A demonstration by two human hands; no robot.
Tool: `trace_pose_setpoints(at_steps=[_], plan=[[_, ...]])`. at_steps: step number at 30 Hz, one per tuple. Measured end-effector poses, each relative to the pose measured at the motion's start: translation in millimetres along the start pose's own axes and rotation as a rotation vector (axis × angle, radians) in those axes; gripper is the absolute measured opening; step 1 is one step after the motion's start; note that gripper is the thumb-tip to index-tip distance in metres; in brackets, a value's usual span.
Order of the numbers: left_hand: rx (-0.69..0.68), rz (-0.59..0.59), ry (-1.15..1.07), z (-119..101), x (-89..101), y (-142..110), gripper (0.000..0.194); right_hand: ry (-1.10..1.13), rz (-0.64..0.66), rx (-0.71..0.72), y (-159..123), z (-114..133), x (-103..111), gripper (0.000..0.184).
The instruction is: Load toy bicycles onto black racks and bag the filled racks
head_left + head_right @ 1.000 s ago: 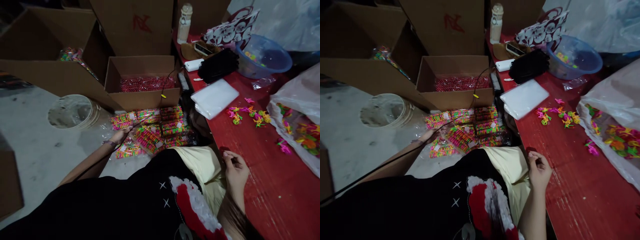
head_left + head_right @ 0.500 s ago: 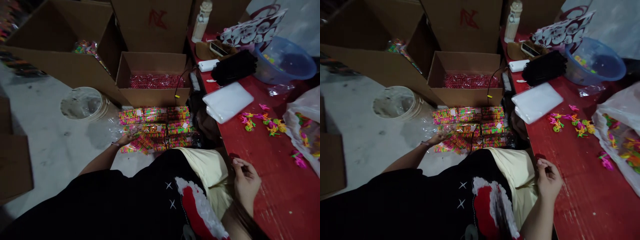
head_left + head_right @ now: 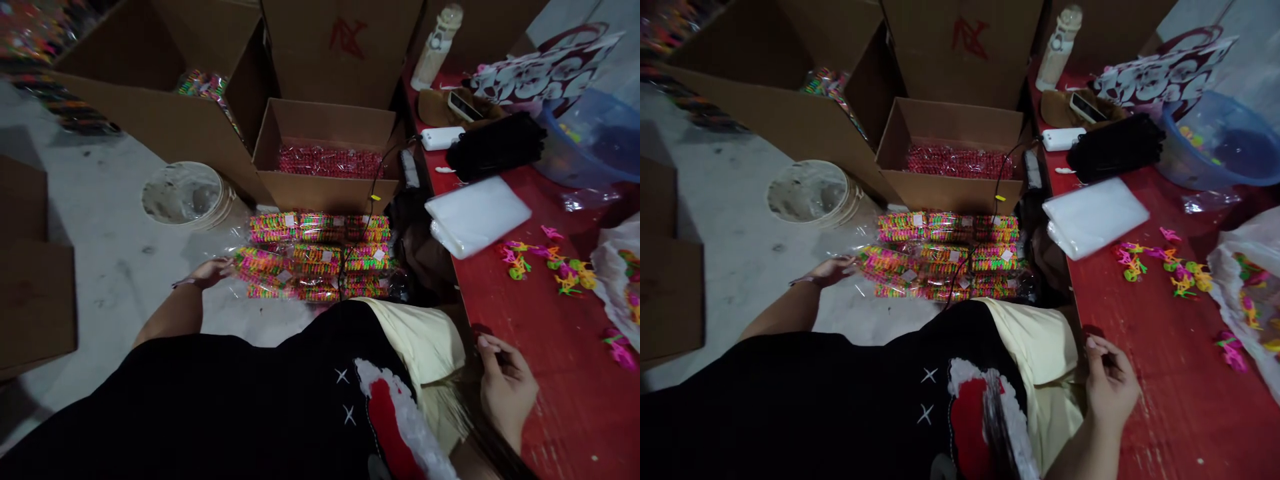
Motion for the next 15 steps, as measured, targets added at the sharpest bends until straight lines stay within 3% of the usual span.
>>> trace_pose_setpoints(at_steps=[3, 7, 10, 15], plan=[[0.395, -0.170, -0.143, 54.0, 28.3, -21.1, 0.038, -0.030, 0.005, 0.007, 0.0, -3.9, -1.6, 0.016], [0.741, -0.377, -0.302, 100.0, 28.8, -38.1, 0.039, -0.094, -0.045, -0.069, 0.8, -25.0, 2.8, 0.031], [0.857, -0.477, -0.391, 119.4, 17.9, -36.8, 0.039, -0.108, -0.048, -0.108, 1.1, -34.6, 3.6, 0.038], [0.916, -0.546, -0.489, 139.4, -0.5, -21.1, 0.040, -0.138, -0.027, -0.140, 1.0, -37.2, 0.8, 0.038]])
Point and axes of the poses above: each hand's wrist, its own y-axis towards the middle knuckle, its own x-axis out of the back of the hand, z = x × y, the point moved 10 cm from there along y, towards the middle knuckle, and after that the axes turned 10 degrees about y, right-handed, at the moved point
